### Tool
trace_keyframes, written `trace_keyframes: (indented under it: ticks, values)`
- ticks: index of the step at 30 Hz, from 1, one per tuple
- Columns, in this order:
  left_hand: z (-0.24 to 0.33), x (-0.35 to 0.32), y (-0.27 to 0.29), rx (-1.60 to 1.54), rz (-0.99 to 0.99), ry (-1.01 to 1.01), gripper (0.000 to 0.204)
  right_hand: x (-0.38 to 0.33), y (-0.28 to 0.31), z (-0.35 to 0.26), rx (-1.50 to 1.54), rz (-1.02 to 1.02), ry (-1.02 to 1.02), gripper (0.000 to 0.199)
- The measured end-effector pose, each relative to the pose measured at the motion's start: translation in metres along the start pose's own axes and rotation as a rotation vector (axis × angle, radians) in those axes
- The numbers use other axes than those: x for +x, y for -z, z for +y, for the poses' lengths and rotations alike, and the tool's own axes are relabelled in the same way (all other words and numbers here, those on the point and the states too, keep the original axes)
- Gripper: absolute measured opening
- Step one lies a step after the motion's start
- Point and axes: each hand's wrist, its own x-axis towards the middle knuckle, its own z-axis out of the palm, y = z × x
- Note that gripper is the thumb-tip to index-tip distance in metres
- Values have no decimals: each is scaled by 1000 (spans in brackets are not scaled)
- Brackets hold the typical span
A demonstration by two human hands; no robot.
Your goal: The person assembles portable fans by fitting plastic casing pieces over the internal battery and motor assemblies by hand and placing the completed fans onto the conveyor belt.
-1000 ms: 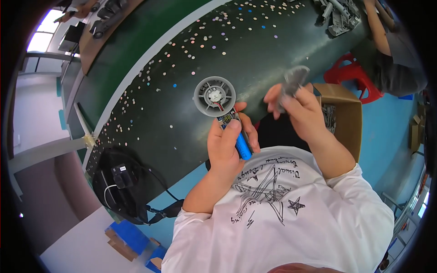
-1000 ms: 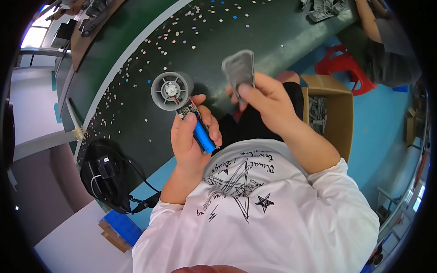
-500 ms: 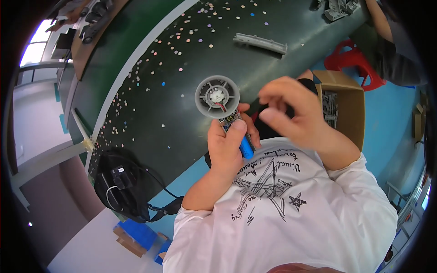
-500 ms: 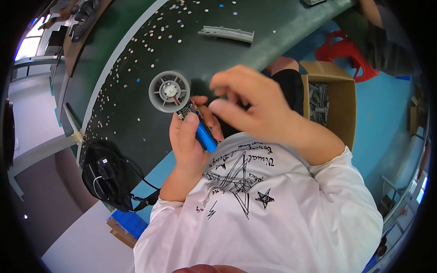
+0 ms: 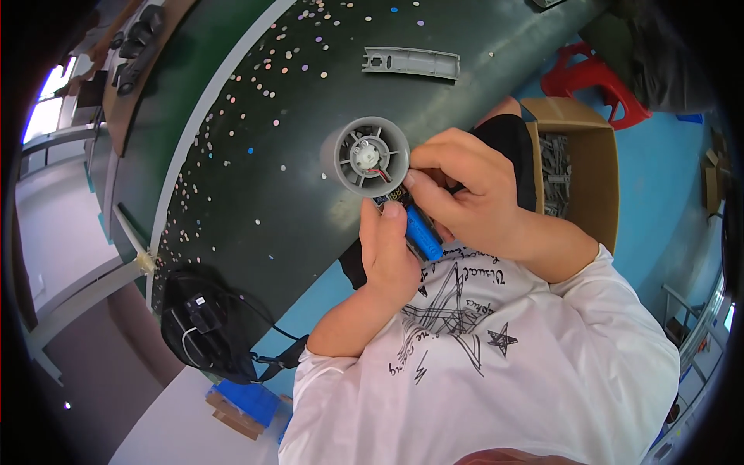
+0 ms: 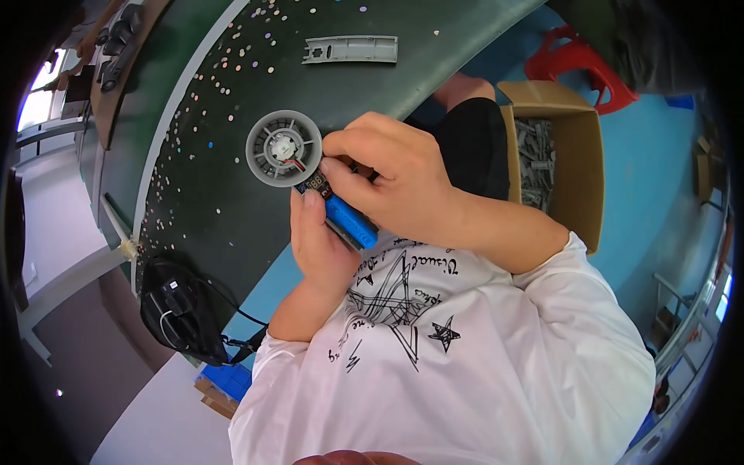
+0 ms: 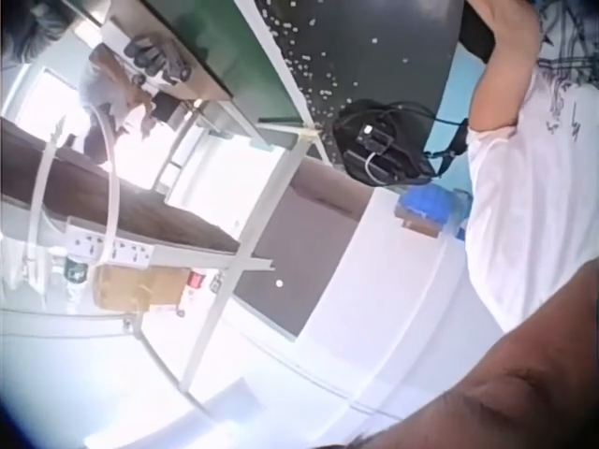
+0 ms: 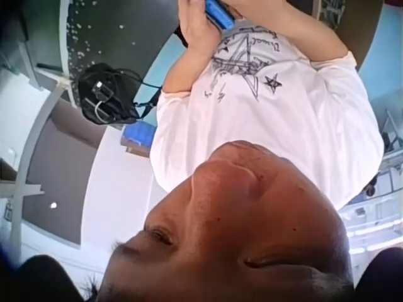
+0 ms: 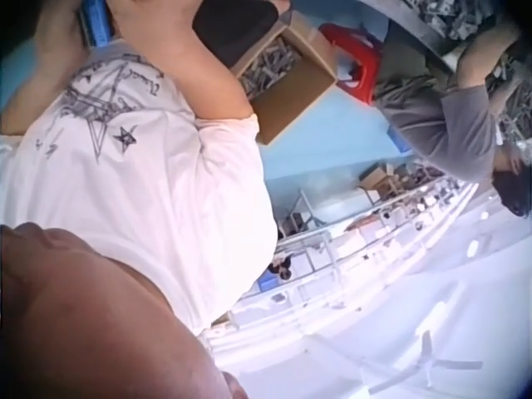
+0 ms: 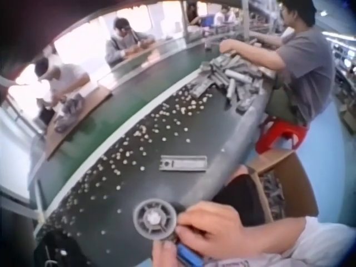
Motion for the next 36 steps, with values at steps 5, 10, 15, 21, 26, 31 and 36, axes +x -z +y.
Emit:
trace_keyframes:
  ticks: [5,10,15,21,26,31,36]
  values:
    - [1,2,-1,-40,68,86,35,-5,0,-2,72,-1,-112,14]
    - [-13,1,11,-145,132,96,34,-8,-3,2,-6,20,-21,15]
    - [-15,1,17,-48,136,75,32,-10,1,2,-58,11,41,16]
    - [-13,-1,13,49,170,57,34,-13,4,5,-100,54,211,24]
    - [-3,-3,7,181,114,13,36,-15,14,7,-73,-89,327,27]
    - [-5,-4,7,-26,-24,40,35,-14,19,13,-32,-124,333,25]
    - [-9,-6,8,24,-86,28,35,-21,18,0,149,-139,-10,17]
